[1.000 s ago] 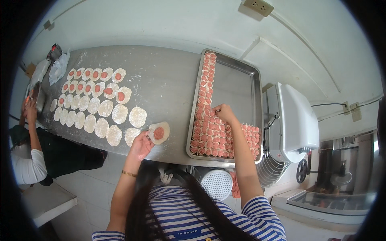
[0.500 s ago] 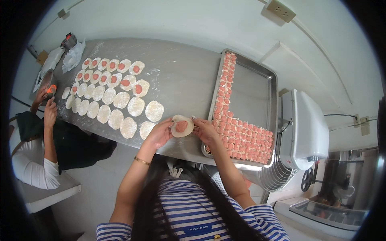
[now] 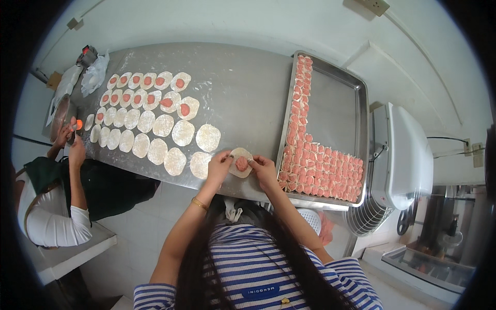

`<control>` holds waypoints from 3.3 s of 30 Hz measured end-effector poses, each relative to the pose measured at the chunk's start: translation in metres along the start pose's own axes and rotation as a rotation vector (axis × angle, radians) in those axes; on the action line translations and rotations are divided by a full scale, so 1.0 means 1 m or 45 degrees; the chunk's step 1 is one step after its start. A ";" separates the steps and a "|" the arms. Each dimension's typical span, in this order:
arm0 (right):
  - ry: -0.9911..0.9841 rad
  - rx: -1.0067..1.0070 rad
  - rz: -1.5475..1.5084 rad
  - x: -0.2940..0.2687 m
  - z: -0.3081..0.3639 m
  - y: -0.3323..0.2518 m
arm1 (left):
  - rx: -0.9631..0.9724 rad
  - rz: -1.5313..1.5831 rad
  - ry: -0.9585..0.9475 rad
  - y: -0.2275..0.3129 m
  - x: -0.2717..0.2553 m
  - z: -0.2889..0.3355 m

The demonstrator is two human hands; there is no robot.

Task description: The person places a small amount of pink filling onto round dough wrappers, folds them into half-moon shapes, and places the finished dumplings onto a metal tray. Another person is visible in the background performing a similar task.

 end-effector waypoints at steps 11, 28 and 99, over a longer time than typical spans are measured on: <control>0.235 -0.135 -0.086 0.009 0.013 0.014 | 0.021 0.079 -0.187 -0.019 -0.005 0.006; 0.135 -0.360 -0.048 0.012 0.028 -0.032 | -0.029 0.578 -0.113 -0.009 0.005 0.004; 0.358 -0.651 1.247 -0.009 0.018 -0.041 | 0.538 -0.619 -0.320 0.022 0.029 0.002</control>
Point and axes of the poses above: each hand's wrist, its own z-axis away from the middle knuckle, its own x-axis out of the palm, y = z × x, the point moved 2 cm from there along -z, towards the middle knuckle, and after that the axes turned 13 degrees about z, right-handed, at the moved point
